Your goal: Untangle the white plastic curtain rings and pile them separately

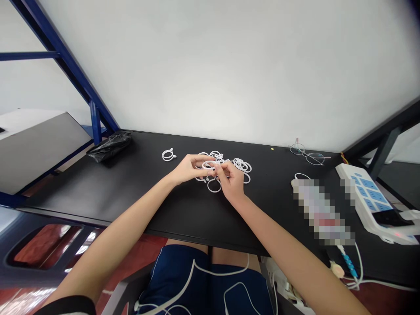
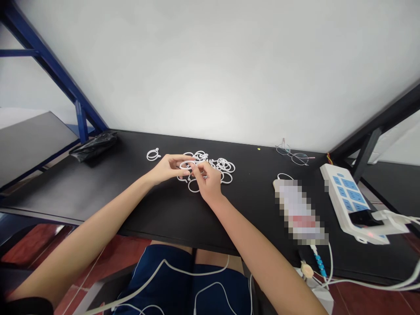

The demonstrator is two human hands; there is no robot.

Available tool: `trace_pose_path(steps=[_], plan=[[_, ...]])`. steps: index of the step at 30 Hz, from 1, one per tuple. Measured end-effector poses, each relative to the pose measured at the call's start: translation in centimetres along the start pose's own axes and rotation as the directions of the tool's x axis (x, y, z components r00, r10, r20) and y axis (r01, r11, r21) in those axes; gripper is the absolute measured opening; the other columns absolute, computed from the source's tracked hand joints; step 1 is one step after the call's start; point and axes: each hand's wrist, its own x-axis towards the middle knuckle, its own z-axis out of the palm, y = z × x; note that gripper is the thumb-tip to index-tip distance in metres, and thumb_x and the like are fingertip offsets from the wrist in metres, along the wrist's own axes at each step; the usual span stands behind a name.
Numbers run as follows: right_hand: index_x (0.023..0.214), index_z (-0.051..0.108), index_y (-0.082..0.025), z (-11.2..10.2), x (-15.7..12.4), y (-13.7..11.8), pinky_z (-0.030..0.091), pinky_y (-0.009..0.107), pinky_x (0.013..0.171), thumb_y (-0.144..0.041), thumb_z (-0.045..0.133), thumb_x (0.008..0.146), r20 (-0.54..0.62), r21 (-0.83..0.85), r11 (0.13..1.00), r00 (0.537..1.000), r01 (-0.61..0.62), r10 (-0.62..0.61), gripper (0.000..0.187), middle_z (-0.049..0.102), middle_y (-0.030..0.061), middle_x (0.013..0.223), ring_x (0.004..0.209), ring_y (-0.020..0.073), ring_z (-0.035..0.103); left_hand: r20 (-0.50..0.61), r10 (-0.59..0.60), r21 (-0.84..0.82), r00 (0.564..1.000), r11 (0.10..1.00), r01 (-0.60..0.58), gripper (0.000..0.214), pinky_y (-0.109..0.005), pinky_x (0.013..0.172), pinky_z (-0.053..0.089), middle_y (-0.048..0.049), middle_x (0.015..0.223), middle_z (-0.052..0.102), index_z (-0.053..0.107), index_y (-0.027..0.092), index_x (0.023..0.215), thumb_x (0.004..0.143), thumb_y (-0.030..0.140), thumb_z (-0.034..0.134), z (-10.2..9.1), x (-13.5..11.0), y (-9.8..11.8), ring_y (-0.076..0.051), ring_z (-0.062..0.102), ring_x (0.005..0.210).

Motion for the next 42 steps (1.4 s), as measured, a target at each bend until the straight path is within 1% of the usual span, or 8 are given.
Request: trace_pose_path(steps=[4, 7, 12, 18, 26, 29, 34, 42], plan=[[0.08, 0.059, -0.023, 0.01, -0.05, 0.24, 0.055, 0.028, 0.057, -0.04, 0.051, 0.094, 0.038, 0.029, 1.0, 0.999, 0.001, -0.002, 0.024, 0.068, 0.0006, 0.07, 0.062, 0.0159, 0.068, -0.006, -0.017, 0.017, 1.0, 1.0, 0.017, 0.049, -0.021, 0.051, 0.049, -0.0033, 0.077, 0.066, 0.07, 0.012, 0.107, 0.068, 0.04, 0.079, -0.03, 0.03, 0.32, -0.01, 0.058, 0.057], [0.085, 0.059, -0.023, -0.09, -0.03, 0.19, 0.053, 0.027, 0.057, -0.04, 0.043, 0.097, 0.073, 0.014, 1.0, 0.997, 0.019, -0.02, 0.026, 0.067, 0.0004, 0.072, 0.061, 0.0147, 0.067, -0.054, -0.008, 0.021, 0.999, 1.0, 0.009, 0.045, -0.022, 0.05, 0.048, -0.0006, 0.072, 0.063, 0.072, 0.011, 0.101, 0.068, 0.041, 0.078, -0.34, 0.08, 0.38, -0.007, 0.053, 0.05], [0.082, 0.053, -0.023, -0.41, 0.11, -0.09, 0.042, 0.024, 0.052, -0.036, 0.039, 0.099, 0.145, -0.15, 0.986, 0.988, 0.079, -0.057, 0.026, 0.051, -0.0048, 0.056, 0.047, 0.0117, 0.052, -0.069, -0.028, 0.018, 0.997, 0.999, 0.029, 0.042, -0.022, 0.051, 0.048, 0.0022, 0.064, 0.058, 0.073, 0.011, 0.096, 0.066, 0.038, 0.08, -0.67, 0.09, 0.49, -0.007, 0.052, 0.049], [0.076, 0.046, -0.023, -0.47, 0.21, -0.06, 0.032, 0.025, 0.051, -0.034, 0.036, 0.1, 0.146, -0.309, 0.937, 0.981, 0.165, -0.125, 0.028, 0.045, -0.0047, 0.056, 0.047, 0.0117, 0.043, -0.054, -0.035, 0.026, 0.998, 0.999, 0.036, 0.043, -0.021, 0.05, 0.047, -0.0004, 0.07, 0.061, 0.074, 0.012, 0.097, 0.066, 0.041, 0.079, -0.59, -0.08, 0.86, -0.007, 0.05, 0.053], [0.074, 0.04, -0.024, -0.58, 0.14, 0.15, 0.034, 0.025, 0.05, -0.035, 0.034, 0.1, 0.188, -0.262, 0.949, 0.973, 0.177, -0.13, 0.028, 0.043, -0.0054, 0.055, 0.045, 0.012, 0.043, -0.014, -0.034, 0.049, 0.999, 0.998, 0.035, 0.042, -0.022, 0.05, 0.047, -0.0009, 0.071, 0.062, 0.075, 0.015, 0.1, 0.069, 0.044, 0.076, -0.7, -0.17, 0.36, -0.008, 0.052, 0.051], [0.074, 0.039, -0.024, -0.56, 0.1, 0.14, 0.035, 0.025, 0.051, -0.034, 0.034, 0.1, 0.208, -0.245, 0.953, 0.97, 0.179, -0.128, 0.028, 0.045, -0.0051, 0.056, 0.046, 0.0121, 0.045, -0.006, -0.046, 0.05, 0.999, 0.998, 0.046, 0.041, -0.023, 0.05, 0.047, 0.0, 0.066, 0.061, 0.075, 0.015, 0.101, 0.071, 0.042, 0.076, -0.78, -0.19, 0.22, -0.008, 0.053, 0.049], [0.074, 0.038, -0.024, -0.59, 0.01, 0.15, 0.035, 0.025, 0.05, -0.035, 0.033, 0.1, 0.223, -0.234, 0.957, 0.967, 0.172, -0.12, 0.029, 0.046, -0.005, 0.056, 0.046, 0.0123, 0.046, 0.003, -0.037, 0.059, 0.999, 0.998, 0.037, 0.036, -0.022, 0.049, 0.046, 0.0019, 0.056, 0.057, 0.075, 0.014, 0.099, 0.072, 0.038, 0.075, -0.75, -0.27, 0.63, -0.009, 0.051, 0.049], [0.074, 0.041, -0.024, -0.51, 0.0, 0.15, 0.036, 0.025, 0.05, -0.034, 0.035, 0.1, 0.225, -0.226, 0.962, 0.969, 0.155, -0.104, 0.028, 0.047, -0.0047, 0.056, 0.046, 0.0117, 0.046, 0.014, -0.036, 0.065, 0.999, 0.997, 0.035, 0.042, -0.022, 0.048, 0.046, 0.003, 0.056, 0.053, 0.074, 0.012, 0.099, 0.069, 0.041, 0.076, -0.75, -0.32, 0.98, -0.009, 0.052, 0.05]])
